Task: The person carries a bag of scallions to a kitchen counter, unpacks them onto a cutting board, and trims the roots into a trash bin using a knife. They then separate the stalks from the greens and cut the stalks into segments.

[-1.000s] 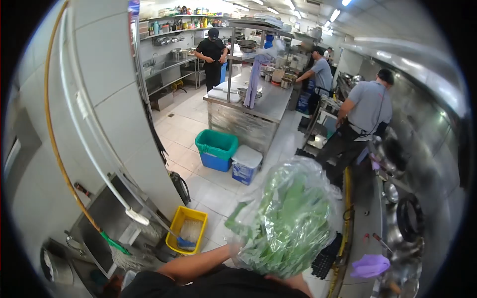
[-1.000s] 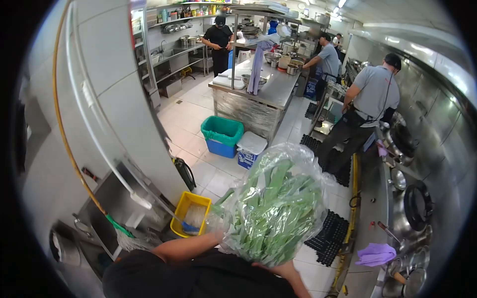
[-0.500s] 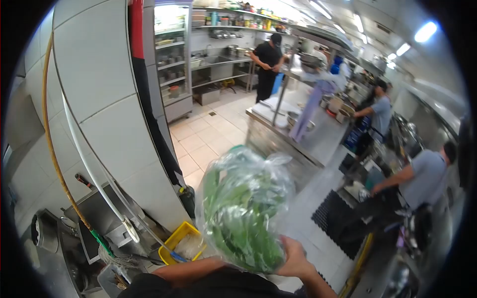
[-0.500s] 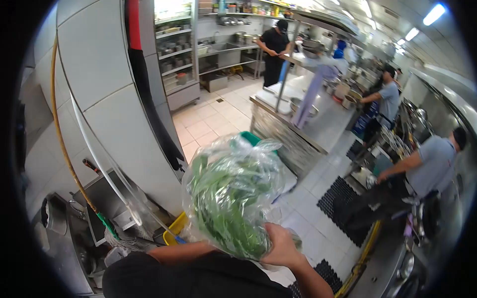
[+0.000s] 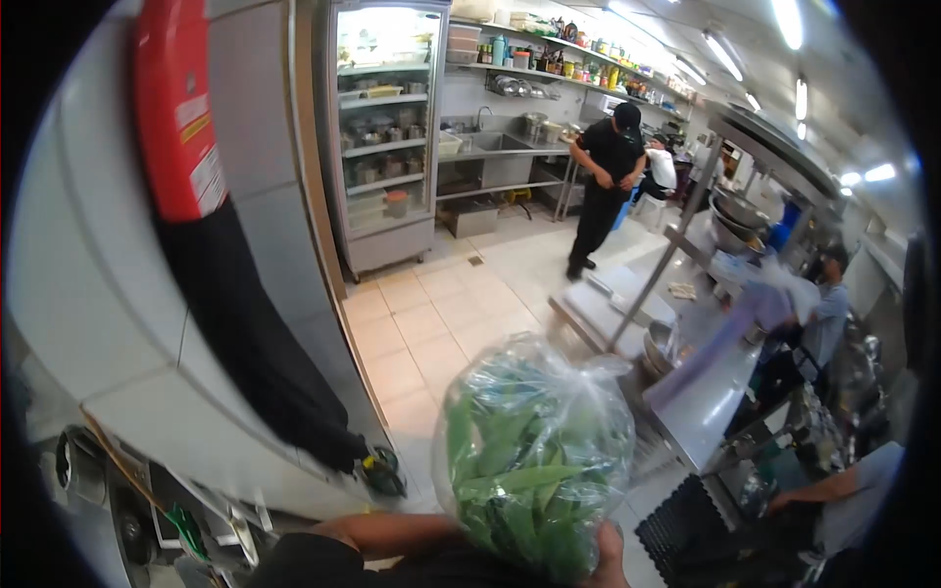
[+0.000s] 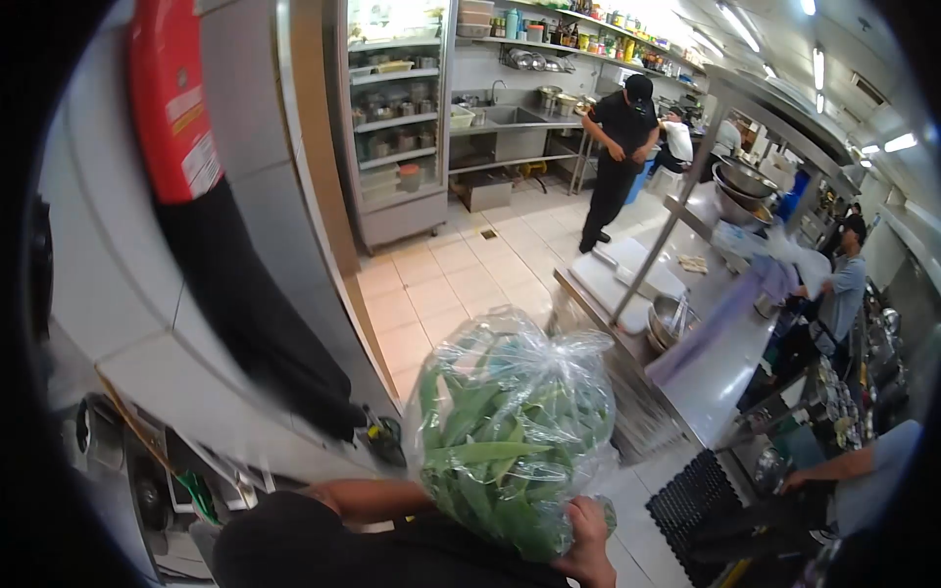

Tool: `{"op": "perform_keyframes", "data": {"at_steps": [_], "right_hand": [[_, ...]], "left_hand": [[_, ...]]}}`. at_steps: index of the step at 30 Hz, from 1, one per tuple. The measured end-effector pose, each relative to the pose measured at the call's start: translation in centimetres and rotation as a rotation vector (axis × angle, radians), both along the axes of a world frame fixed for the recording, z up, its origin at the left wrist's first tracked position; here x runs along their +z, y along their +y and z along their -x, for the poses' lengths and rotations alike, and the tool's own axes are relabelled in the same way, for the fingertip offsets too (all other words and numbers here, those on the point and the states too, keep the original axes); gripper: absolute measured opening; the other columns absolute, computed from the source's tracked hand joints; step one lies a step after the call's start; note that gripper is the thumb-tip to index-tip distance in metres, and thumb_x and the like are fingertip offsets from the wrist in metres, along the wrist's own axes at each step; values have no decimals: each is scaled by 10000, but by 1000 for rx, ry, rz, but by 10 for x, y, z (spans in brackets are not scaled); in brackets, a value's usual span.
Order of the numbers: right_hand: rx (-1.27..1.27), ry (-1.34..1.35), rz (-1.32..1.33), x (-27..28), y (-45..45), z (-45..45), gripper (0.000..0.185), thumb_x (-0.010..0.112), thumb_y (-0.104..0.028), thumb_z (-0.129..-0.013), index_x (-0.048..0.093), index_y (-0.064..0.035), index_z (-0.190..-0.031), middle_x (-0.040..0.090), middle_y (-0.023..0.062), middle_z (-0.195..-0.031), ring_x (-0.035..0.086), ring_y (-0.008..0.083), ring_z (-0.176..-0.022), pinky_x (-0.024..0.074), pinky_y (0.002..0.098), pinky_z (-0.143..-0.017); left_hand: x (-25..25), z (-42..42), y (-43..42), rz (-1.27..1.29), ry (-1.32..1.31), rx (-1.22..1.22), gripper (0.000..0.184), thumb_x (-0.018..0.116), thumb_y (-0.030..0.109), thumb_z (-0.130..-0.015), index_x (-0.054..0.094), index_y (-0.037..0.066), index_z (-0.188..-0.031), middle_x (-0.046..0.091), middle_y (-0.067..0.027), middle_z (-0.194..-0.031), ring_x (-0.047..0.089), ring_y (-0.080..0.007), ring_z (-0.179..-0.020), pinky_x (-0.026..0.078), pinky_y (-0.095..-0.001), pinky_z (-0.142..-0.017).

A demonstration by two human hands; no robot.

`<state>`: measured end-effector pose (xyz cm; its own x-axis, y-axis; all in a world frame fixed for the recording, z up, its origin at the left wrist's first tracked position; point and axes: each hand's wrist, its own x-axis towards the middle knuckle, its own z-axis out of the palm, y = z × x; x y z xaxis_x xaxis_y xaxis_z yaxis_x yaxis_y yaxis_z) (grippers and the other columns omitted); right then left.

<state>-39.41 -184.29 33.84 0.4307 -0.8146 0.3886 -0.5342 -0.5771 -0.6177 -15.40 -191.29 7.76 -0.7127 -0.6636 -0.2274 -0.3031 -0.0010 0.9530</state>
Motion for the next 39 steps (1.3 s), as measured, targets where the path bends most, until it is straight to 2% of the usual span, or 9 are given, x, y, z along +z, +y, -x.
{"op": "perform_keyframes", "data": {"at_steps": [3,6,7,9,15,20,28,34,39], "right_hand": [[-38,-135,-251,-37,-57,-9,442,772,-102,-725,630,-4,-1132,654,198,-1048,655,326,-981,509,407,-849],[-17,120,-276,-46,-121,-14,890,834,-187,-637,417,28,-1394,484,297,-1351,431,456,-1296,324,488,-1091],[9,118,-259,-37,-155,-20,890,834,-187,-637,417,28,-1394,484,297,-1351,431,456,-1296,324,488,-1091],[220,-111,-175,9,-216,-62,536,782,-143,-573,616,-11,-1064,607,179,-969,602,378,-920,476,433,-779],[584,38,-109,25,-352,-130,642,767,-138,-584,562,15,-1172,597,207,-1097,580,385,-1030,469,425,-861],[723,99,-21,34,-420,-194,674,699,-104,-541,538,37,-1180,584,212,-1148,558,382,-1087,444,429,-923],[629,-57,-108,-10,-524,-279,685,771,-147,-543,563,8,-1178,596,182,-1073,571,378,-1034,456,444,-900],[447,-287,-311,5,-579,-329,567,822,-186,-658,588,-18,-1146,601,190,-1035,592,379,-972,475,422,-851],[204,-243,-79,-7,-622,-336,562,768,-166,-649,590,-23,-1162,575,197,-1123,548,383,-1088,431,438,-933]], "left_hand": [[-18,-30,-45,34,-60,56,579,776,187,-811,547,-27,-1298,634,-123,-1205,626,-201,-979,522,-333,-854],[-17,-35,-102,46,-62,134,583,777,186,-810,545,-26,-1301,633,-124,-1209,626,-203,-981,522,-333,-855],[-16,-50,-119,62,-68,168,584,777,185,-810,544,-25,-1302,632,-124,-1210,626,-203,-982,522,-333,-856],[-4,-77,-157,70,-106,226,586,778,185,-809,543,-25,-1304,631,-124,-1212,626,-204,-983,522,-334,-857],[26,-167,-218,56,-151,348,594,779,183,-807,538,-23,-1309,628,-124,-1219,626,-206,-987,521,-335,-860],[-12,-221,-217,60,-176,428,600,781,181,-806,534,-21,-1314,626,-125,-1225,625,-208,-991,521,-336,-863],[-18,-306,-344,111,-222,472,610,783,179,-804,528,-19,-1322,622,-125,-1234,625,-211,-997,520,-338,-867],[50,-347,-494,104,-262,403,618,784,177,-802,523,-17,-1328,618,-126,-1241,625,-214,-1001,520,-340,-871],[93,-358,-583,38,-288,224,625,785,176,-801,519,-15,-1332,616,-126,-1247,624,-216,-1005,519,-341,-874]]}}
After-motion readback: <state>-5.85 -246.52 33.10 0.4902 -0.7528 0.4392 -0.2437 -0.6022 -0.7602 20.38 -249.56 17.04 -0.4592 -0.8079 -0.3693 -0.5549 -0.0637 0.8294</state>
